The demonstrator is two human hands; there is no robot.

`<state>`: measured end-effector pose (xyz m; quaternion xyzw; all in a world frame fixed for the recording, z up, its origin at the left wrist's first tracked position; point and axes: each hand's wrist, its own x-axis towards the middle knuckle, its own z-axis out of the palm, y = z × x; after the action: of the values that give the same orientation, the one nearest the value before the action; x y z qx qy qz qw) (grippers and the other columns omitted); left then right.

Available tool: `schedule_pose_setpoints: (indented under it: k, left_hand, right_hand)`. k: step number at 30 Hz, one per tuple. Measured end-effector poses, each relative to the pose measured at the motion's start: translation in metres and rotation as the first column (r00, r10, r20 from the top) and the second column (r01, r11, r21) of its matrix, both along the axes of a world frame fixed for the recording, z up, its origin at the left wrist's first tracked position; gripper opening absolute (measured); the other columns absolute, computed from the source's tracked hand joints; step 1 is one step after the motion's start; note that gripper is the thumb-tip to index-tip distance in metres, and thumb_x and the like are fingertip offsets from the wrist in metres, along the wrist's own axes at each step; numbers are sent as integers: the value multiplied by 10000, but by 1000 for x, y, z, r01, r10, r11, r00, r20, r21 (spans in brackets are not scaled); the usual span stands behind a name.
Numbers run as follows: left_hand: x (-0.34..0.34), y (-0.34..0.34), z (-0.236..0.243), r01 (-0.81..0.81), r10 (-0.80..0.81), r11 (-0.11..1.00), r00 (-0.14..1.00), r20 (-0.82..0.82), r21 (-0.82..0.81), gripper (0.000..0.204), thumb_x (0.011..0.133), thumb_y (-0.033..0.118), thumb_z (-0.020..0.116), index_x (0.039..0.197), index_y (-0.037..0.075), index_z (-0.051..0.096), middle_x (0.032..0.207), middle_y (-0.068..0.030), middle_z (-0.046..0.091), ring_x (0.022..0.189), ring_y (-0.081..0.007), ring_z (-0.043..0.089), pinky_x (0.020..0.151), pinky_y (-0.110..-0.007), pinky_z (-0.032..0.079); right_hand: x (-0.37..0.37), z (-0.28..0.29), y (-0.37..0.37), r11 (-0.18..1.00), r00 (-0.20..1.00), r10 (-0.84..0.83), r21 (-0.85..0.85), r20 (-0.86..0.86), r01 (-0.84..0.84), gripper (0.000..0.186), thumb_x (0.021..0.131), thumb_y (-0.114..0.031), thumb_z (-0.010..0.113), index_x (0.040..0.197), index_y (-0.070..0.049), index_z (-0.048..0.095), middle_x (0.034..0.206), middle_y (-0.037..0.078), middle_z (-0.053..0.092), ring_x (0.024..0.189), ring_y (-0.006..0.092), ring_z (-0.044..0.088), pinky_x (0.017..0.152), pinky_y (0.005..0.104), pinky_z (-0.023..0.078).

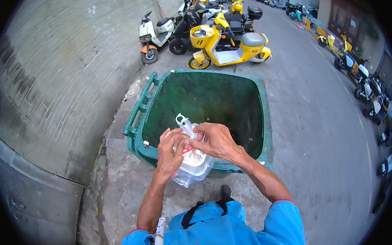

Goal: The person removes plastic food containers from a trash bag inside a green bin, opens them by hand to empty leftover food scraps into the bin, and handles the containers one at a time.

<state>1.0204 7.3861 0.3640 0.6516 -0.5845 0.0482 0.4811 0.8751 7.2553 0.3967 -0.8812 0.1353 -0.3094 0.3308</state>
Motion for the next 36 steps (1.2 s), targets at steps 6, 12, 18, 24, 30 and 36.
schedule_pose_setpoints:
  k: [6,12,18,24,30,36]
  left_hand:
    - [-3,-3,-3,-37,37,999,999,-30,-9,66,851,53,656,911,35,677,960,-122,681,1069,-305,620,1034,-487,378]
    - [-8,-11,-4,-67,67,998,997,-31,-7,67,846,52,662,907,30,679,958,-130,681,1074,-309,619,1033,-486,378]
    - [-15,-13,-2,-93,93,996,996,-4,13,82,842,73,672,913,31,680,976,-127,678,1078,-306,614,1039,-484,372]
    - [-32,-31,0,-90,93,995,994,-66,45,109,824,99,697,920,48,688,972,-108,675,1044,-284,613,1049,-489,358]
    - [-9,-18,11,-125,122,992,990,65,36,118,766,91,728,872,39,727,783,-75,650,808,-250,601,877,-407,422]
    - [-19,-47,7,11,8,989,992,-127,148,92,754,111,722,828,58,740,698,-57,604,740,-238,584,893,-410,403]
  right_hand:
    - [3,-11,-27,958,998,27,288,-48,-12,159,807,-119,673,855,32,686,676,50,660,547,90,573,519,258,470]
    - [-3,-12,-31,968,987,123,232,-103,-96,218,780,-176,767,870,11,700,674,46,656,603,95,591,540,278,474]
    - [7,-17,-33,997,995,63,41,-76,-60,148,757,-119,741,814,4,682,633,70,620,564,144,604,525,291,473]
    - [-10,-45,-44,894,998,22,445,58,-46,87,758,-53,704,806,15,678,647,-2,617,617,43,556,537,235,451]
    - [11,-47,-30,810,973,117,548,200,-210,119,766,-63,719,856,15,707,705,-2,644,667,39,573,601,226,474]
    - [-14,-54,-42,874,983,-59,485,175,-34,170,767,-111,724,874,21,720,689,66,681,621,71,601,557,254,489]
